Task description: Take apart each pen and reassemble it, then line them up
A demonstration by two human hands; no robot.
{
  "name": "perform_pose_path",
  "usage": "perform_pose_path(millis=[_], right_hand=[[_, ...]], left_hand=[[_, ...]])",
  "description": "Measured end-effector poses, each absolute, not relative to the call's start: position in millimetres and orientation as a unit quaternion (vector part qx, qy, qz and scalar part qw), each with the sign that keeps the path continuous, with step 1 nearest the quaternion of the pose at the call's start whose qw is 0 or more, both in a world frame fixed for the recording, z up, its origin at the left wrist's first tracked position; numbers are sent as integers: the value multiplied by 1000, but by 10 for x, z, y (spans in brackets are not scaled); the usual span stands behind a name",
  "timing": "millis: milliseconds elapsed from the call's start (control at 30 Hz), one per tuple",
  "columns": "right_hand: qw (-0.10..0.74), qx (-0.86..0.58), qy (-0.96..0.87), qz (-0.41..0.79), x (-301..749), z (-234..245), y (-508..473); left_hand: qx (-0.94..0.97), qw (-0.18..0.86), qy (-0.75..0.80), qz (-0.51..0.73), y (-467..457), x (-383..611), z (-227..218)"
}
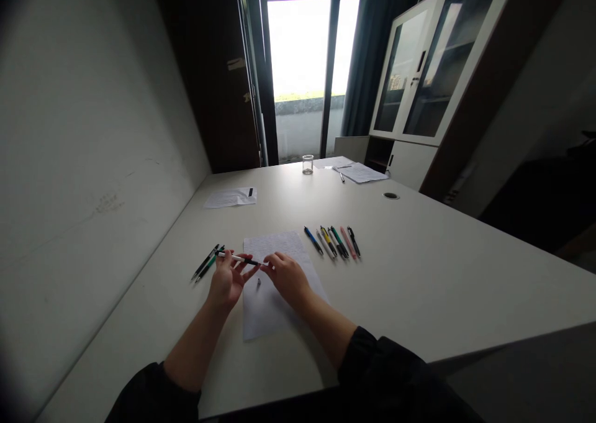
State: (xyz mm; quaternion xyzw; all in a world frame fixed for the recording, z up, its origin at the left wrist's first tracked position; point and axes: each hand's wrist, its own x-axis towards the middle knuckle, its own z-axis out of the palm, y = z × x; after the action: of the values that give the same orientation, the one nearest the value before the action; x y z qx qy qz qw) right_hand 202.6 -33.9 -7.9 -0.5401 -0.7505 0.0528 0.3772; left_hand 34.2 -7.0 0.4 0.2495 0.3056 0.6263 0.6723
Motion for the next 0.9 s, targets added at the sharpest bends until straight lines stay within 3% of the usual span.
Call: perform_pose_path(millis=[567, 900], right_hand=[[384, -553, -737, 63, 2096, -42, -335], [469, -544, -645, 259, 2122, -62, -292]], left_hand=[[236, 661, 291, 650, -45, 306, 15], [194, 633, 301, 686, -62, 284, 119]])
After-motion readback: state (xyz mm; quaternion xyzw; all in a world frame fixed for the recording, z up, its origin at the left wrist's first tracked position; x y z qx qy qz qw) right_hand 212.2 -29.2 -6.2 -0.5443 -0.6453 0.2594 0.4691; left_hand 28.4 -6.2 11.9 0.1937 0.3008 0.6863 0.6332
